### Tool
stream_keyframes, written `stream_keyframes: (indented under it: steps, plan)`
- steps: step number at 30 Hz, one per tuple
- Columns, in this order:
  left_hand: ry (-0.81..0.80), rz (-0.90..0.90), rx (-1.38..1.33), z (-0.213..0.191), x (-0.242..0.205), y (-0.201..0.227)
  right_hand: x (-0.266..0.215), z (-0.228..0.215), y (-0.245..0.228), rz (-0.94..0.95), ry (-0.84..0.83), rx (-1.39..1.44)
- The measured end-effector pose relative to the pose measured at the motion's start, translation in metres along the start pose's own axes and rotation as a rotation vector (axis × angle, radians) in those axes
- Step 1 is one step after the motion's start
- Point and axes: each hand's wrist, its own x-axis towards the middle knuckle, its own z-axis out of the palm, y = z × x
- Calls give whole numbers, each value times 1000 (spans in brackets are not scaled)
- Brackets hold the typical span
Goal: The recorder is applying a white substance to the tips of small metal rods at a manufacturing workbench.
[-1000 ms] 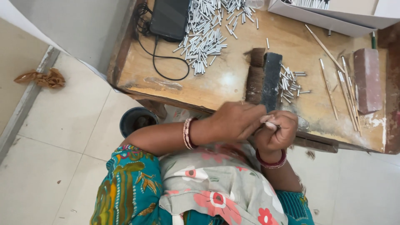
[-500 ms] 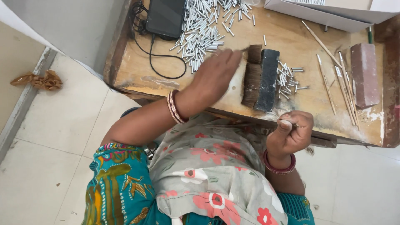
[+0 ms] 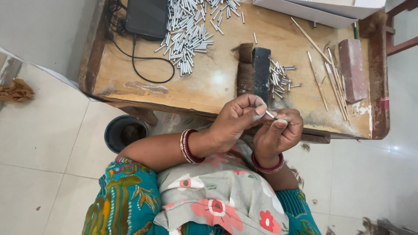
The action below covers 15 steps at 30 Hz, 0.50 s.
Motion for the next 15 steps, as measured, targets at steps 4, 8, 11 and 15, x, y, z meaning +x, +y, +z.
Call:
stream_keyframes:
  steps: [4, 8, 11, 15]
  plan:
    - [13, -38, -39, 9, -8, 2, 1, 0, -7, -86, -3, -118]
    - [10, -48, -49, 13, -11, 4, 6, -3, -14, -219, -39, -341]
    - [-6, -31, -68, 8, -12, 0, 16, -8, -28, -351, -109, -544]
    - [-101, 194, 177, 5, -15, -1, 34, -12, -56, -430, -296, -681]
